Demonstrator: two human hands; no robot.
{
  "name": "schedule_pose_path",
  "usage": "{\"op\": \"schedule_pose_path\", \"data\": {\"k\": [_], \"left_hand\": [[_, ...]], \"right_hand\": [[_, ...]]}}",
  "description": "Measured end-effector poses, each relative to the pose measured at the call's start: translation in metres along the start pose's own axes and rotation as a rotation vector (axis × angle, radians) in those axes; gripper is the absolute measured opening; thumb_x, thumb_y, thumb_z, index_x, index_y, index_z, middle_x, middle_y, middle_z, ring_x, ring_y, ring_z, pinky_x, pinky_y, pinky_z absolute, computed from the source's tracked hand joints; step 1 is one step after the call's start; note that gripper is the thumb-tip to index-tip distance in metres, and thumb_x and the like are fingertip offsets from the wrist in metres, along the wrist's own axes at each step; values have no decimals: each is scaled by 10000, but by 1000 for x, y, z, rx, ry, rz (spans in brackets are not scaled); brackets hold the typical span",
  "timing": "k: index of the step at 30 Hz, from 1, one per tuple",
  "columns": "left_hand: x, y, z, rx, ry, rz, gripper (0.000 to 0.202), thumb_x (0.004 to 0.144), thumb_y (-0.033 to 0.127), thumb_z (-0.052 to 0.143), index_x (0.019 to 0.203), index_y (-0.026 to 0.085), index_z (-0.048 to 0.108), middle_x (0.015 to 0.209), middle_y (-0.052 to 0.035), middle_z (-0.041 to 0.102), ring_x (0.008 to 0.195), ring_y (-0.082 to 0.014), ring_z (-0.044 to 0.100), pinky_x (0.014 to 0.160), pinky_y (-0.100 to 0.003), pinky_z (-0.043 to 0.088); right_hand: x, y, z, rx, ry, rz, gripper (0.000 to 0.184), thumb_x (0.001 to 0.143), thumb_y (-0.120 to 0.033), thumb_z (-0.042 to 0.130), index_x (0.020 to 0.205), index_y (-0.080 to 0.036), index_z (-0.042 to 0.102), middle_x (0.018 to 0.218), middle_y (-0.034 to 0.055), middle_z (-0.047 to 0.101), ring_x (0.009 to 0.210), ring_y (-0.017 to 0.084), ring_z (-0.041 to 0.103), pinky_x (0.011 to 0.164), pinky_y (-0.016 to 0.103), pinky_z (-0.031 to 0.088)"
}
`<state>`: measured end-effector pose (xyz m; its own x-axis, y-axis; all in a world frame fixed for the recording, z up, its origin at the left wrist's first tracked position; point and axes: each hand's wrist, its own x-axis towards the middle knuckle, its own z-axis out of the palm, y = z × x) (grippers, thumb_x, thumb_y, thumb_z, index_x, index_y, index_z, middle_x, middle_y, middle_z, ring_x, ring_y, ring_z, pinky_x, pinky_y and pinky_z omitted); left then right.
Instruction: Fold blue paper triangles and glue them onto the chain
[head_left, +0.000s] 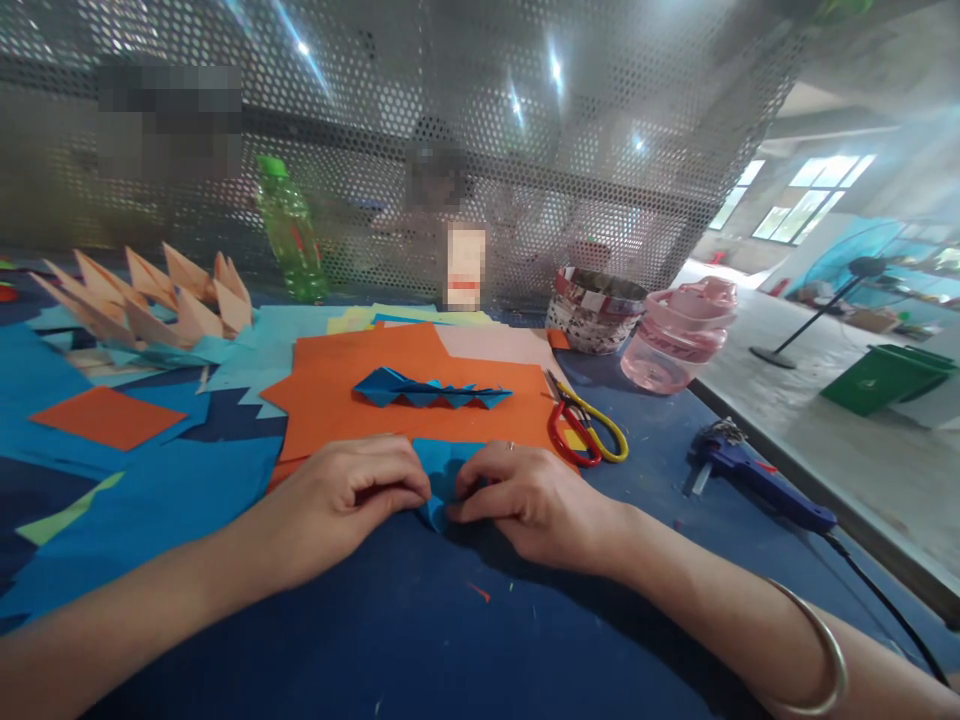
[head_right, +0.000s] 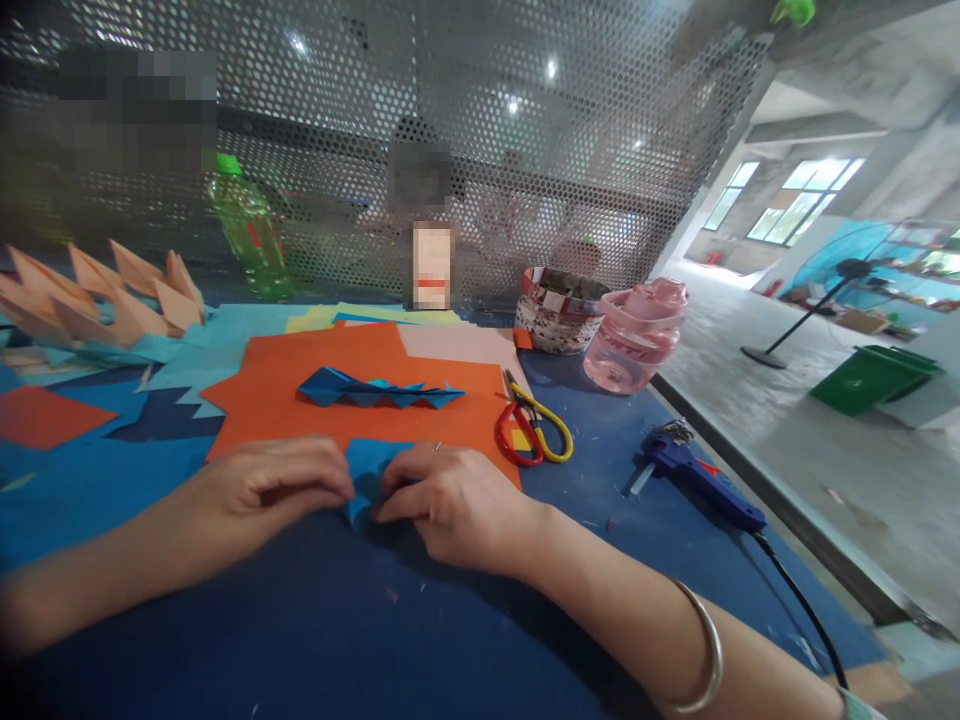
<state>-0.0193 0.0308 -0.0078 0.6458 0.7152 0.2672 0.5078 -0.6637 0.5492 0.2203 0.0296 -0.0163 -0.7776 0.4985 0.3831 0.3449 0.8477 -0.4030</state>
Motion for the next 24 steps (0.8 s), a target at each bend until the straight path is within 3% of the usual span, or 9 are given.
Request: {"op": "schedule_pose_path", "data": {"k": [7, 24], "left_hand": [[12, -2, 8, -32, 24, 3, 175, 907, 184, 531, 782, 213, 650, 799, 13, 648, 785, -134, 607, 724, -240, 462], [15, 2, 12, -6, -21, -43, 174, 898, 176, 540, 748, 203, 625, 789, 11, 607, 796, -151, 571, 740, -284, 426]], "right_hand": [[1, 1, -7, 64, -56, -83, 407, 720, 69, 480, 901, -174, 752, 1014, 57, 712, 954, 157, 671, 858, 262, 528], [0, -1, -7, 28, -81, -85, 414, 723, 49, 489, 923, -209, 744, 1022, 34, 707, 959, 152, 668, 851, 268, 521]]}}
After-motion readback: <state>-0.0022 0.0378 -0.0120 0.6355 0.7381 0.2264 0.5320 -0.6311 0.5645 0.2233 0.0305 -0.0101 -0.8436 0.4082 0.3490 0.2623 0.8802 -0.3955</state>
